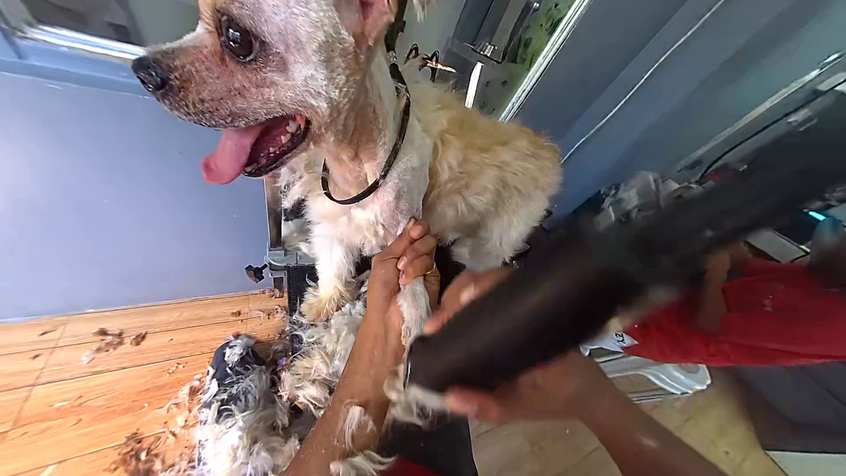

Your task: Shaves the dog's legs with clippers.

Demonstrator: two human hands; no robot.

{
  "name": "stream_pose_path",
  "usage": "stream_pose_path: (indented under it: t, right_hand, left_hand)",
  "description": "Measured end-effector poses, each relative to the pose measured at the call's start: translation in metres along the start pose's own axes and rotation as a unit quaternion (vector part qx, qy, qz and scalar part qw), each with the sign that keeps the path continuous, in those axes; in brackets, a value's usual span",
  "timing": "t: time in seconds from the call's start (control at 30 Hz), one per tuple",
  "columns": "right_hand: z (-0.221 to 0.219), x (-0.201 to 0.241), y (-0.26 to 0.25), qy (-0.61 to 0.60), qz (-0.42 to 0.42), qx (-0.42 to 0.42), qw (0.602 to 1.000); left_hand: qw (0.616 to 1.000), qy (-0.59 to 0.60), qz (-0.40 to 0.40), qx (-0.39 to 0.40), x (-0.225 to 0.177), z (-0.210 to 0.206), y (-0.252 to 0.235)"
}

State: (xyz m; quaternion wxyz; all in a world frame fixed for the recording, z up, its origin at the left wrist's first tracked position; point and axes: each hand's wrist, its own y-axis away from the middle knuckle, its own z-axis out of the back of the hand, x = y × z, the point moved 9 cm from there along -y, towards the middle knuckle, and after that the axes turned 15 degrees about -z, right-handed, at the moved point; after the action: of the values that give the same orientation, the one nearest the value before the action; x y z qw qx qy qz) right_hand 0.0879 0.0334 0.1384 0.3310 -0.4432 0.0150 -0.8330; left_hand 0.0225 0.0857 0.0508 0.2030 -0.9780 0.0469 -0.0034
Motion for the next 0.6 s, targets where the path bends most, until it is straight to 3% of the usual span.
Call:
stream_pose_path:
  t: [0.1,0.2,0.27,0.33,0.43,0.6]
  right_hand:
    - [-0.004,-0.013,0.033,-0.140,-0.034,0.035,0.989]
    - [0.028,-0.028,0.045,-0.171,-0.040,-0.119,0.977]
    - [0.045,-0.042,0.047,-0.181,-0.040,-0.221,0.958]
    - [0.047,-0.050,0.043,-0.176,-0.021,-0.262,0.949]
    - [0.033,-0.051,0.041,-0.158,-0.008,-0.246,0.956]
    - [0.011,-0.057,0.064,-0.224,-0.026,-0.182,0.957]
  left_hand:
    - [0.990,0.137,0.011,0.009,0.006,0.002,-0.019]
    - [0.965,0.252,0.048,-0.050,0.015,0.012,-0.038]
    - [0.968,0.236,0.061,-0.062,0.017,0.011,-0.042]
    - [0.977,0.196,0.069,-0.051,0.019,0.010,-0.045]
    - [0.993,0.075,0.078,-0.047,0.022,0.005,-0.033]
    - [0.993,0.072,0.071,-0.061,0.019,0.018,-0.023]
